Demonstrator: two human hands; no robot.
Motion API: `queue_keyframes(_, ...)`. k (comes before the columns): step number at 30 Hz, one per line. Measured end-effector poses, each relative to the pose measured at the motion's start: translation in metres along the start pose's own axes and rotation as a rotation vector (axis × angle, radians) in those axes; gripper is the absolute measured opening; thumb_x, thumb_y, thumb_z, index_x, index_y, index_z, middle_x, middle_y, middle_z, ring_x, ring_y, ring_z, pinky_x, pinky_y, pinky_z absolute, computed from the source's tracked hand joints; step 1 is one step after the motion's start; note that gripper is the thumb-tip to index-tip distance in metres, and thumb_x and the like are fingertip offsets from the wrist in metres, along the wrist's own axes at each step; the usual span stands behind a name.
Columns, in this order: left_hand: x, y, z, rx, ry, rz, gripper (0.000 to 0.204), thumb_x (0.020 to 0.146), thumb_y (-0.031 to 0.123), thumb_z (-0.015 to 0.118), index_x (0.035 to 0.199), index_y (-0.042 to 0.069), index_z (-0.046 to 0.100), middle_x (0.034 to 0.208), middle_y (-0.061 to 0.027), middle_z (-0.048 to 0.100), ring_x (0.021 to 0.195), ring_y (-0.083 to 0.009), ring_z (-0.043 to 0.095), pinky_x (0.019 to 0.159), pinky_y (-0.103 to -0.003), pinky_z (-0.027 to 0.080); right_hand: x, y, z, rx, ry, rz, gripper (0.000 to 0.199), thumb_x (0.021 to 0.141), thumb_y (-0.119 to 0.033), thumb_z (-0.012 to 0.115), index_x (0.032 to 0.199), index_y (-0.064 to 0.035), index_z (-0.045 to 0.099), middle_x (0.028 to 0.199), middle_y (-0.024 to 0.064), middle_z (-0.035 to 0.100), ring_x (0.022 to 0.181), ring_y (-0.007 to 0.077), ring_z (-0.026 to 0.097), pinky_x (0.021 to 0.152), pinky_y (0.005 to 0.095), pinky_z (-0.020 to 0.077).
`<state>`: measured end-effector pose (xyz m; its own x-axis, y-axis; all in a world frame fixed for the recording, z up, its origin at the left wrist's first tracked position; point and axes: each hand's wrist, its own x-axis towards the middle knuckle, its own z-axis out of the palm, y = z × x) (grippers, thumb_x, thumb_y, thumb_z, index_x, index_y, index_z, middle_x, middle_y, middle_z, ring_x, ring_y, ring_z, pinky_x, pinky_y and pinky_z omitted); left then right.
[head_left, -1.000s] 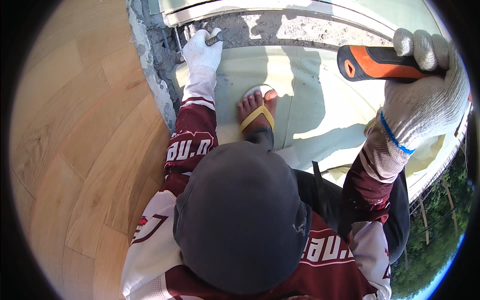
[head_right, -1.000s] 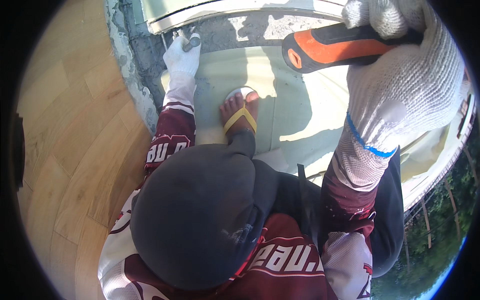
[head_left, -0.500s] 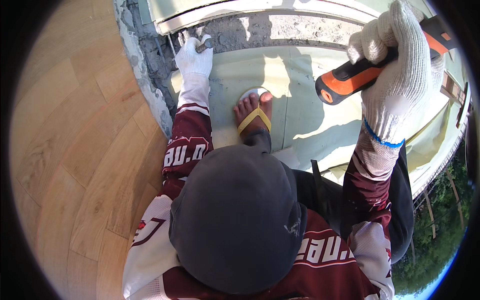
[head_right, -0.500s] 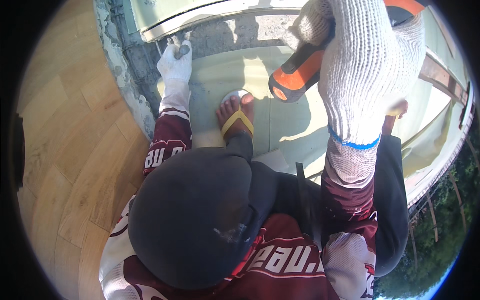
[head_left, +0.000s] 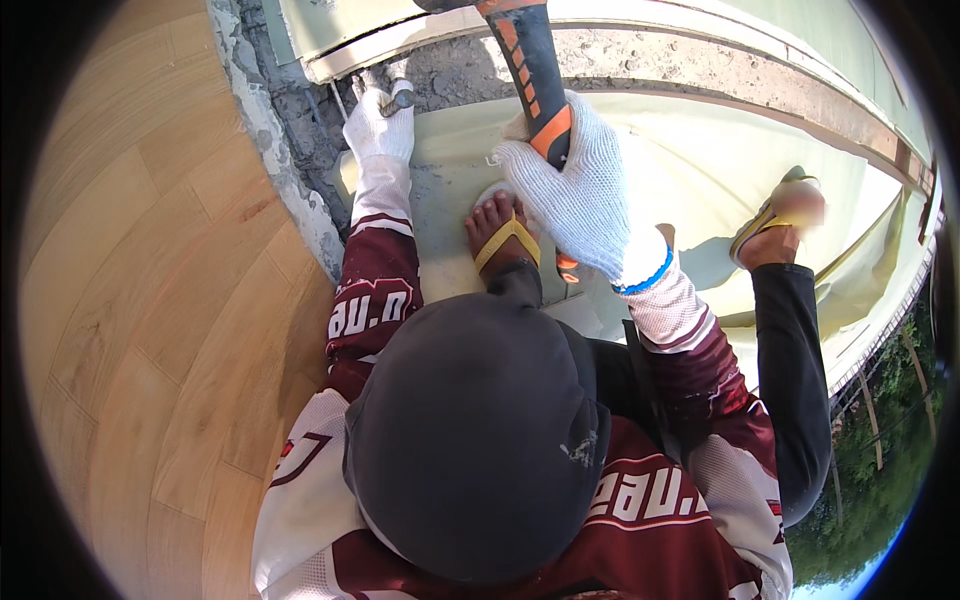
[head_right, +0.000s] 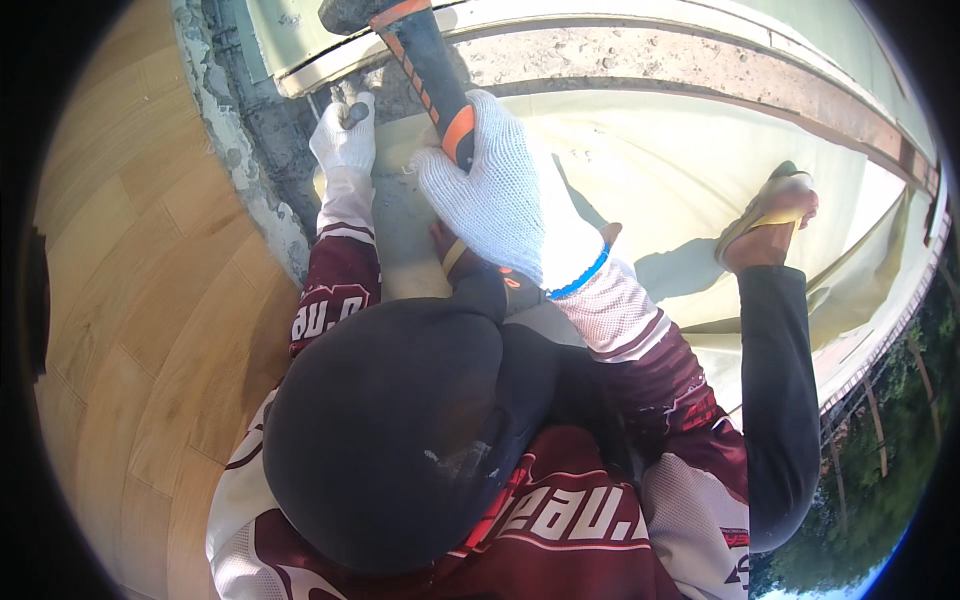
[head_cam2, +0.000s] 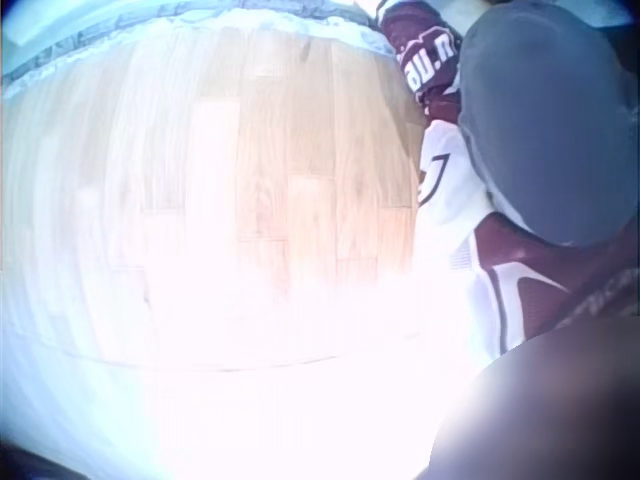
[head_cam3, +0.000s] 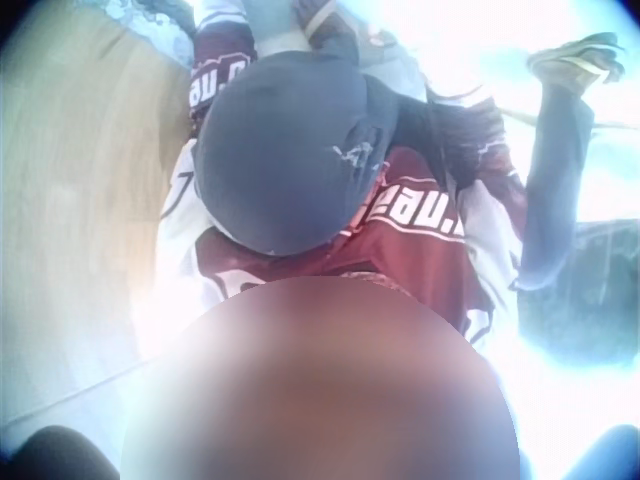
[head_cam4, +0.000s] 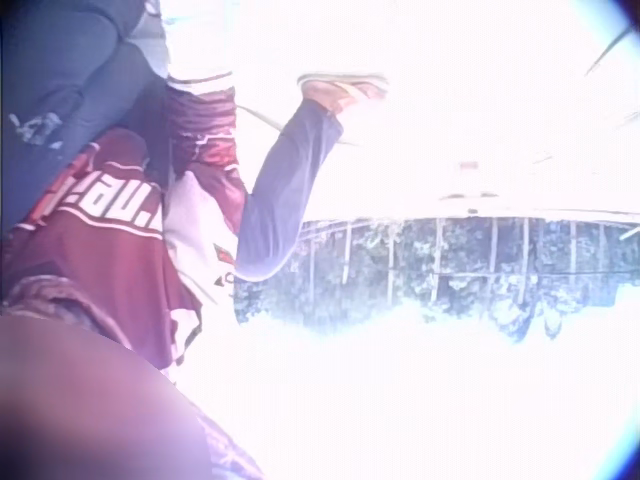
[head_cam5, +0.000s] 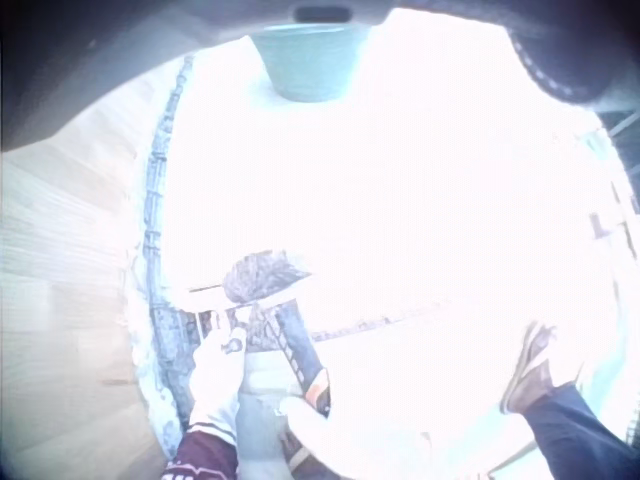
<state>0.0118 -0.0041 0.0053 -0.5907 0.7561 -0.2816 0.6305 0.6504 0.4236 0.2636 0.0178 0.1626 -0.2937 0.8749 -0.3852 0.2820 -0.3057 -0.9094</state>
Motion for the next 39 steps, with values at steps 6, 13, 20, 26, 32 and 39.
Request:
queue_keyframes(6, 0.002, -0.013, 0.008, -0.467, -0.054, -0.048, 0.034, 0.091, 0.036, 0.075, 0.1, 0.004, 0.07, 0.089, -0.0239, 0.073, 0.091, -0.0447, 0.071, 0.079, -0.046, 0.057, 0.0, 0.016, 0.037, -0.207, -0.286, 0.188, 0.031, 0.093, -0.023, 0.07, 0.102, 0.0035, 0.056, 0.077, 0.0289, 0.067, 0.081, 0.0506, 0.069, 0.071, 0.0524, 0.0553)
queue_keyframes(13, 0.008, 0.003, -0.003, 0.049, 0.104, 0.135, 0.035, 0.095, 0.036, 0.072, 0.082, 0.003, 0.066, 0.076, -0.0226, 0.066, 0.067, -0.0398, 0.062, 0.068, -0.04, 0.053, 0.001, 0.044, 0.001, -0.123, -0.193, 0.25, 0.032, 0.089, -0.025, 0.073, 0.096, 0.0024, 0.06, 0.078, 0.0259, 0.066, 0.077, 0.0461, 0.069, 0.071, 0.0462, 0.0554)
queue_keyframes(20, -0.007, 0.108, 0.007, -0.003, 0.013, 0.587, 0.038, 0.095, 0.042, 0.072, 0.075, 0.01, 0.066, 0.073, -0.0162, 0.07, 0.074, -0.0422, 0.07, 0.066, -0.05, 0.055, 0.02, 0.065, -0.055, 0.061, -0.017, 0.667, 0.035, 0.097, -0.03, 0.071, 0.103, 0.003, 0.062, 0.07, 0.0069, 0.065, 0.06, 0.0179, 0.066, 0.056, 0.0328, 0.0547)
queue_keyframes(26, -0.031, 0.13, 0.038, 0.104, -0.25, 0.699, 0.03, 0.095, 0.04, 0.069, 0.081, 0.014, 0.069, 0.071, -0.0128, 0.07, 0.071, -0.0383, 0.071, 0.062, -0.049, 0.055, 0.008, 0.095, -0.049, 0.083, 0.081, 0.69, 0.027, 0.098, -0.024, 0.07, 0.1, 0.0013, 0.06, 0.064, 0.0057, 0.062, 0.051, 0.0162, 0.062, 0.049, 0.0318, 0.0517)
queue_keyframes(32, -0.018, 0.087, 0.047, 0.21, -0.358, 0.591, 0.029, 0.096, 0.04, 0.069, 0.083, 0.014, 0.07, 0.077, -0.0138, 0.071, 0.075, -0.0379, 0.071, 0.067, -0.049, 0.055, 0.009, 0.106, -0.037, 0.265, 0.162, 0.754, 0.026, 0.099, -0.021, 0.069, 0.106, -0.0005, 0.054, 0.065, 0.0058, 0.059, 0.048, 0.0155, 0.059, 0.045, 0.0317, 0.0492)
queue_keyframes(39, 0.024, 0.056, 0.062, 0.348, -0.407, 0.177, 0.033, 0.096, 0.042, 0.065, 0.105, 0.011, 0.075, 0.097, -0.0224, 0.075, 0.097, -0.043, 0.073, 0.086, -0.05, 0.058, 0.013, 0.101, -0.045, 0.34, 0.126, 0.786, 0.024, 0.099, -0.017, 0.069, 0.107, -0.0016, 0.053, 0.067, 0.0044, 0.056, 0.048, 0.0143, 0.059, 0.044, 0.0307, 0.0481)
